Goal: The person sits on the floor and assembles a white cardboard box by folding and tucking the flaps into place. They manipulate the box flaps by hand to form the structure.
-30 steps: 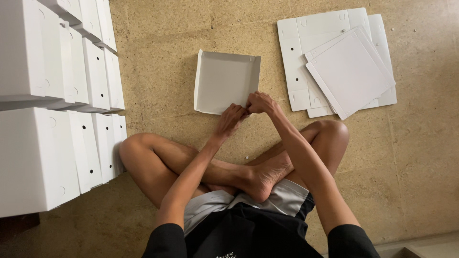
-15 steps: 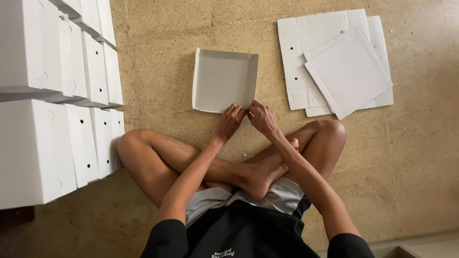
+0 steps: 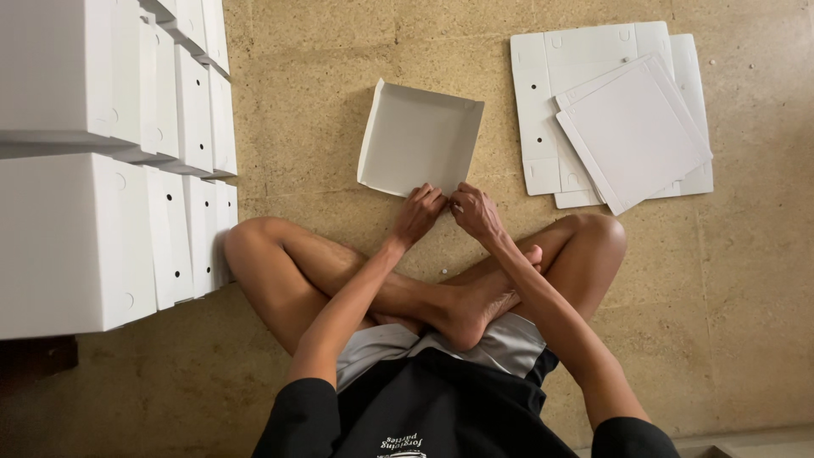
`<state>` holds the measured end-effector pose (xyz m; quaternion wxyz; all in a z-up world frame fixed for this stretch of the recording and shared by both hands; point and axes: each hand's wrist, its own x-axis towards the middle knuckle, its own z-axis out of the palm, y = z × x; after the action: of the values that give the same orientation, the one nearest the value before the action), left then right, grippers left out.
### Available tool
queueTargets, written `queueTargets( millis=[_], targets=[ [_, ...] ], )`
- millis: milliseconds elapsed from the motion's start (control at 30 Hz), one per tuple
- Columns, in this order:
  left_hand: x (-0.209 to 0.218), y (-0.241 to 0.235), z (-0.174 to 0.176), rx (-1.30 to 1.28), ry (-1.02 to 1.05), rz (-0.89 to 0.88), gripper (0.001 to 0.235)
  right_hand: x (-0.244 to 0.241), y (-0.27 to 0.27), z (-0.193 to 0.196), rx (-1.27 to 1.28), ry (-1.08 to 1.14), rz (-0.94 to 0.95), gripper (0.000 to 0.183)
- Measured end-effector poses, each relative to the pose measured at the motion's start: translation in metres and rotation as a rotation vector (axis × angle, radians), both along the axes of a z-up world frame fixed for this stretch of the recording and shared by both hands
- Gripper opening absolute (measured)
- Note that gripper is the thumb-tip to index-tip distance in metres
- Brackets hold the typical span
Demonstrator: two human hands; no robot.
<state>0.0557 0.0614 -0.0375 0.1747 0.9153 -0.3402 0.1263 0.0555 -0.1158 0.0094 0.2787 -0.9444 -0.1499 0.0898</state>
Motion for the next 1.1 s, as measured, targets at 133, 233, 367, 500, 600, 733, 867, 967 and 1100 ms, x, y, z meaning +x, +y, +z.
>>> queueTargets(
  millis=[133,233,367,500,600,733,867,967,1100],
  targets=[
    [-0.002,0.005,0.004,0.020,-0.031,-0.009,0.009,-0.003,0.000,-0.005,0.055,0.003,0.009,0.007],
    [0.000,0.009,-0.003,0.032,-0.027,-0.038,0.012,-0.002,-0.001,0.004,0.103,0.024,0.032,0.003],
    [-0.002,0.017,0.030,-0.108,0.207,-0.044,0.017,-0.002,-0.001,0.018,0.351,0.090,0.031,0.020],
    [-0.006,0.021,0.023,-0.078,0.288,-0.047,0.017,0.001,-0.011,-0.006,0.409,0.092,0.045,0.026],
    [-0.007,0.024,0.011,-0.035,0.313,-0.048,0.016,0.000,-0.013,-0.015,0.372,0.075,0.048,0.030],
    [-0.010,0.052,0.016,0.102,0.377,0.000,0.018,0.004,-0.024,-0.029,0.366,0.098,-0.128,0.025],
    [-0.018,0.093,0.066,0.223,0.383,0.023,0.031,0.015,-0.037,-0.019,0.455,0.039,-0.491,0.023],
    [-0.018,0.102,0.081,0.234,0.313,0.106,0.057,0.019,-0.037,-0.026,0.472,0.041,-0.588,0.022],
    [-0.017,0.061,0.111,0.235,0.283,0.172,0.057,0.027,-0.030,-0.035,0.406,0.053,-0.489,0.023]
  ],
)
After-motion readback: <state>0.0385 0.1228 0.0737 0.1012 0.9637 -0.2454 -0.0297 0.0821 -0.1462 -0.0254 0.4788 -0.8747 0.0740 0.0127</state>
